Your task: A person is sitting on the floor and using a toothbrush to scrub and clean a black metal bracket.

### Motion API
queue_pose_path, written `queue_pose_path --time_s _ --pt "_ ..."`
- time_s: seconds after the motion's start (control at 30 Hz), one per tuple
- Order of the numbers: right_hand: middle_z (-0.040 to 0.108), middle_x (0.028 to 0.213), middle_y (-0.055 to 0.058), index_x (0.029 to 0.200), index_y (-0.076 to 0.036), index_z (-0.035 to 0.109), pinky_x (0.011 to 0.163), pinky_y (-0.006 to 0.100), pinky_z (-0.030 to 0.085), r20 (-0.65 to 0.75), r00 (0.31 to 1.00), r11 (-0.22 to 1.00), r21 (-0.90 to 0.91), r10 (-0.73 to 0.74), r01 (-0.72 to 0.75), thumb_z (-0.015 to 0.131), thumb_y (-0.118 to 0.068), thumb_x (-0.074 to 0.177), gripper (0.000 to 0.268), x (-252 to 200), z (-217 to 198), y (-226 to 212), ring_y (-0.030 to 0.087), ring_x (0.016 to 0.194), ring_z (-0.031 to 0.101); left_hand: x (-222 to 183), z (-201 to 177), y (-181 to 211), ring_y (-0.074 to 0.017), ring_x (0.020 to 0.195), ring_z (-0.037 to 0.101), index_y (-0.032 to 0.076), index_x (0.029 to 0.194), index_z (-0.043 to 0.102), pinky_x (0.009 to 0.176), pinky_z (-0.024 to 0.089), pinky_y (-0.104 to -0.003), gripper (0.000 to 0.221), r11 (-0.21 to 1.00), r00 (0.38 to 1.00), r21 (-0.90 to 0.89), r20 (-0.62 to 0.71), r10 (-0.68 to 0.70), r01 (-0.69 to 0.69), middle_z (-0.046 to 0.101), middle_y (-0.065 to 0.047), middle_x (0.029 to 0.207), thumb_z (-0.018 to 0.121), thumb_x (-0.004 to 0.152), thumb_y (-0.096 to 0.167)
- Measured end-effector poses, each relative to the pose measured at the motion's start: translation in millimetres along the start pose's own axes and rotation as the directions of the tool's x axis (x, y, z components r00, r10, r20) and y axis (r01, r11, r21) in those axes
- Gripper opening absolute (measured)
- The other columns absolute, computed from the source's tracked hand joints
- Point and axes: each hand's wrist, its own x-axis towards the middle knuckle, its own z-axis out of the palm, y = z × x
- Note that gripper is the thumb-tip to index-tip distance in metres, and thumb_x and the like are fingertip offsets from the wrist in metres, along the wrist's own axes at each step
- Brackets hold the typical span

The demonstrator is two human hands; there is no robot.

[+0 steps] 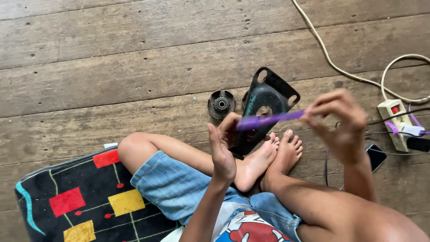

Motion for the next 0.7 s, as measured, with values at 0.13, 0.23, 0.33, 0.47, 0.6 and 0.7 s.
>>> queue_pose_path --time_s 0.13,0.23,0.33,0.47,0.6,0.7 --pt "0.06 0.111 0.018 0.098 0.008 0.065 0.074 0.031 0.049 -0.232 0.96 0.984 -0.05 0.155 -0.171 0.084 0.009 0.096 0.02 1.0 -10.2 0.7 0.021 0.088 0.053 -1.2 3.3 8.7 -0.026 0.095 0.073 0.0 0.108 0.057 0.091 0.06 -0.041 0.069 0.999 0.995 0.033 0.098 -0.029 0.026 0.071 -0.018 0.11 0.021 0.106 0.059" --pt "0.061 0.108 0.014 0.095 0.005 0.066 0.074 0.028 0.052 -0.178 0.969 0.985 -0.004 0.171 -0.174 0.084 0.006 0.089 0.019 -1.1 -0.4 -8.5 0.018 0.086 0.055 0.2 3.0 10.1 -0.0235 0.098 0.073 0.0 0.114 0.058 0.094 0.059 -0.036 0.054 0.995 0.995 0.101 0.096 -0.008 -0.002 0.072 -0.018 0.115 0.032 0.108 0.047" --pt "0.061 0.107 0.013 0.094 0.002 0.065 0.075 0.028 0.051 -0.2 0.968 0.988 0.032 0.153 -0.15 0.083 0.005 0.089 0.019 -6.1 0.1 7.3 0.018 0.087 0.055 -0.7 4.0 12.5 -0.0225 0.096 0.074 0.0 0.112 0.058 0.091 0.06 -0.033 0.039 0.992 0.994 0.126 0.105 -0.002 -0.011 0.073 -0.018 0.114 0.044 0.108 0.037" --pt "0.058 0.112 0.019 0.098 0.008 0.06 0.072 0.031 0.053 -0.325 0.935 0.987 -0.025 0.14 -0.156 0.08 0.005 0.103 0.021 -8.5 -7.1 10.4 0.022 0.086 0.054 -3.2 5.9 11.4 -0.0049 0.077 0.05 0.006 0.102 0.061 0.074 0.042 -0.019 0.015 0.95 0.999 0.31 0.04 0.013 -0.025 0.061 0.002 0.088 0.059 0.1 0.021" --pt "0.062 0.109 0.017 0.096 0.005 0.064 0.074 0.031 0.055 -0.237 0.968 0.993 -0.065 0.081 -0.099 0.082 0.005 0.095 0.019 0.0 -1.2 1.9 0.022 0.088 0.058 -0.6 20.9 19.4 -0.0052 0.065 0.05 0.007 0.089 0.055 0.06 0.042 -0.019 0.019 0.85 0.998 0.523 0.028 0.05 -0.057 0.056 0.003 0.075 0.074 0.089 0.006" --pt "0.059 0.113 0.02 0.1 0.009 0.06 0.075 0.033 0.052 -0.313 0.944 0.991 -0.05 0.105 -0.127 0.084 0.007 0.103 0.024 1.1 -8.1 4.6 0.024 0.089 0.055 -3.4 19.7 19.6 -0.0049 0.069 0.053 0.005 0.093 0.058 0.065 0.045 -0.02 0.018 0.842 0.999 0.538 0.02 0.037 -0.043 0.06 0.002 0.078 0.076 0.088 0.003"
